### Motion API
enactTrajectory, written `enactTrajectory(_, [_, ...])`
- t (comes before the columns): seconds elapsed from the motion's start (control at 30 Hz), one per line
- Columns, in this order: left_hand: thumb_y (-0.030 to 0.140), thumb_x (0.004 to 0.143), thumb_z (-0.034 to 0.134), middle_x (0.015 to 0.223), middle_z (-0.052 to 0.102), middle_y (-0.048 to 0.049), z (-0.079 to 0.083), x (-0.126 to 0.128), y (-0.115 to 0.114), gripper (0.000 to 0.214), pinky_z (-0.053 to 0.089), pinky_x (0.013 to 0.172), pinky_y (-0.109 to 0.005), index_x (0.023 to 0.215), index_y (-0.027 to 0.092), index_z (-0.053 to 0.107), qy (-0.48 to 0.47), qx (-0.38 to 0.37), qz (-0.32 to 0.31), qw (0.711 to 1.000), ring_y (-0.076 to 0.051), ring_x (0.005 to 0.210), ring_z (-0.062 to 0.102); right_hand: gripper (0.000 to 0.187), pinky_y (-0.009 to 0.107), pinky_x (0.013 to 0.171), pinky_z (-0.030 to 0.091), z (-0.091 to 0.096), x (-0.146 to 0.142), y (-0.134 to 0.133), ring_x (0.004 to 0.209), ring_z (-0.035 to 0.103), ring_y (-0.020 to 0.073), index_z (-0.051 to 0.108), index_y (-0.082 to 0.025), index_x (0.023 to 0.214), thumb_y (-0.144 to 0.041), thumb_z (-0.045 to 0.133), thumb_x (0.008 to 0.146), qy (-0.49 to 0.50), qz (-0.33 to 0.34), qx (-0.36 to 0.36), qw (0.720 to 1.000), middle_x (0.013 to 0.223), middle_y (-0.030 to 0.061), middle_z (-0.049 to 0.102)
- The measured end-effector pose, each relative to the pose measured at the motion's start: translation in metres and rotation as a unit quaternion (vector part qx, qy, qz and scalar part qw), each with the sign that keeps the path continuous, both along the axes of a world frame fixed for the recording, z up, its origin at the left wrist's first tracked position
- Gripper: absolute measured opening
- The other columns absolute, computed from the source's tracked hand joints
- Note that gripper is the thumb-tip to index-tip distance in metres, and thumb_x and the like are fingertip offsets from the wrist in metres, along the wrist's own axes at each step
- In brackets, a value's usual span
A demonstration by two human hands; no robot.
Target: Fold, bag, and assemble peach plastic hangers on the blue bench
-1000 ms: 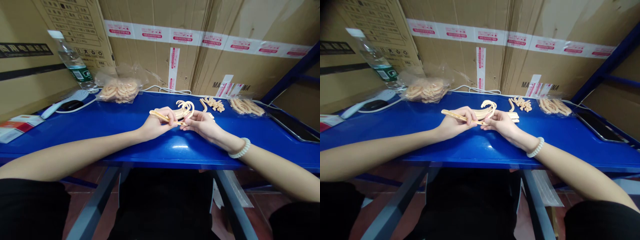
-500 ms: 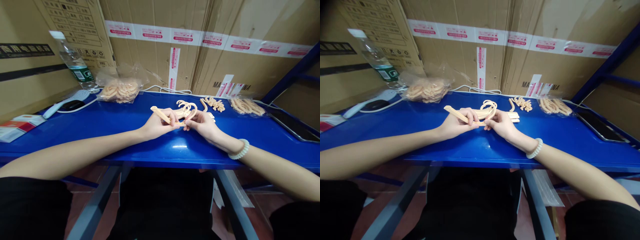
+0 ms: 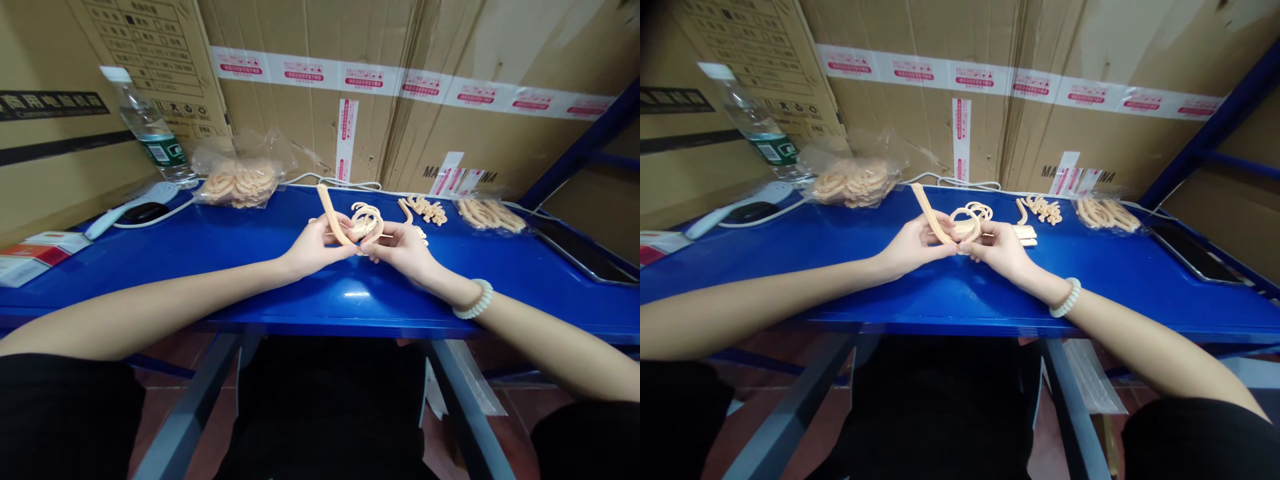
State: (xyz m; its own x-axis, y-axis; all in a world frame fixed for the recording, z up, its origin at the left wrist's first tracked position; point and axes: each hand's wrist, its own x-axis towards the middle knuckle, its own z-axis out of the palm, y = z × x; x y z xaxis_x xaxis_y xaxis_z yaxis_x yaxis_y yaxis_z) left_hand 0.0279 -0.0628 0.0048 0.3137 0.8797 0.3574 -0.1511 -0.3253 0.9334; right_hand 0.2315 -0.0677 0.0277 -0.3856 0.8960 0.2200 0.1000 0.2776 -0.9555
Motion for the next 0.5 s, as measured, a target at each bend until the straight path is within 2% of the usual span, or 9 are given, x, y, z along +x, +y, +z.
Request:
enactTrajectory(0.1, [0.019,0.063,0.092,0.091,0.077,-0.0035,-0.001,0.001,-0.002,0.047,0.062,0.089,-0.038,0.098,0.016,0.06,0.013,-0.013,-0.043,0.999,-0.02,0.086,0.077,0.034,0.034,0.062,0.055,0.003,-0.003,-0.002,0.063,0.063,0.0169,0.072,-0.02,0.08,-0.044,0.091,0.067,-0.006,0.025,0.002,1.0,0.075,0.0026,0.071])
enactTrajectory(0.17, [0.019,0.063,0.092,0.087,0.077,-0.0033,0.0,0.001,-0.002,0.043,0.062,0.086,-0.037,0.094,0.015,0.061,0.011,-0.031,-0.042,0.999,-0.02,0.084,0.077,0.034,0.034,0.064,0.056,0.011,0.0,0.002,0.063,0.063,0.0162,0.073,-0.019,0.081,-0.047,0.089,0.071,-0.009,0.032,0.016,0.999,0.075,0.0032,0.071])
enactTrajectory(0.27, [0.016,0.063,0.091,0.081,0.075,-0.0028,0.002,0.001,-0.002,0.04,0.063,0.079,-0.034,0.089,0.014,0.062,-0.006,-0.075,-0.023,0.997,-0.019,0.08,0.076,0.035,0.035,0.07,0.057,0.031,0.023,0.022,0.069,0.064,0.0169,0.076,-0.02,0.096,-0.049,0.084,0.077,-0.004,-0.015,0.091,0.996,0.085,0.0051,0.073])
enactTrajectory(0.33, [0.012,0.062,0.09,0.078,0.074,-0.0025,0.004,0.002,-0.002,0.039,0.062,0.076,-0.032,0.089,0.014,0.062,-0.018,-0.105,-0.017,0.994,-0.019,0.08,0.076,0.034,0.038,0.075,0.056,0.043,0.05,0.044,0.076,0.065,0.0199,0.077,-0.022,0.104,-0.045,0.082,0.08,-0.054,-0.065,0.162,0.983,0.09,0.0061,0.073])
enactTrajectory(0.4, [0.009,0.062,0.089,0.076,0.073,-0.0024,0.006,0.001,-0.003,0.038,0.061,0.074,-0.03,0.088,0.014,0.062,-0.028,-0.123,-0.018,0.992,-0.019,0.081,0.076,0.023,0.041,0.08,0.055,0.048,0.08,0.069,0.084,0.066,0.024,0.079,-0.022,0.1,-0.035,0.078,0.081,-0.194,-0.09,0.237,0.948,0.091,0.008,0.073])
enactTrajectory(0.47, [0.008,0.063,0.088,0.077,0.073,-0.0033,0.007,0.001,-0.003,0.036,0.06,0.074,-0.029,0.088,0.013,0.063,-0.033,-0.131,-0.025,0.991,-0.018,0.082,0.075,0.015,0.044,0.083,0.052,0.046,0.105,0.092,0.087,0.065,0.0274,0.081,-0.02,0.091,-0.024,0.072,0.079,-0.352,-0.085,0.301,0.882,0.089,0.0103,0.072])
enactTrajectory(0.5, [0.008,0.063,0.088,0.078,0.073,-0.0037,0.007,0.001,-0.003,0.036,0.06,0.074,-0.029,0.088,0.013,0.063,-0.034,-0.131,-0.028,0.99,-0.018,0.082,0.075,0.019,0.044,0.084,0.051,0.042,0.114,0.102,0.088,0.065,0.0281,0.081,-0.02,0.092,-0.018,0.068,0.078,-0.406,-0.066,0.314,0.855,0.09,0.0114,0.072])
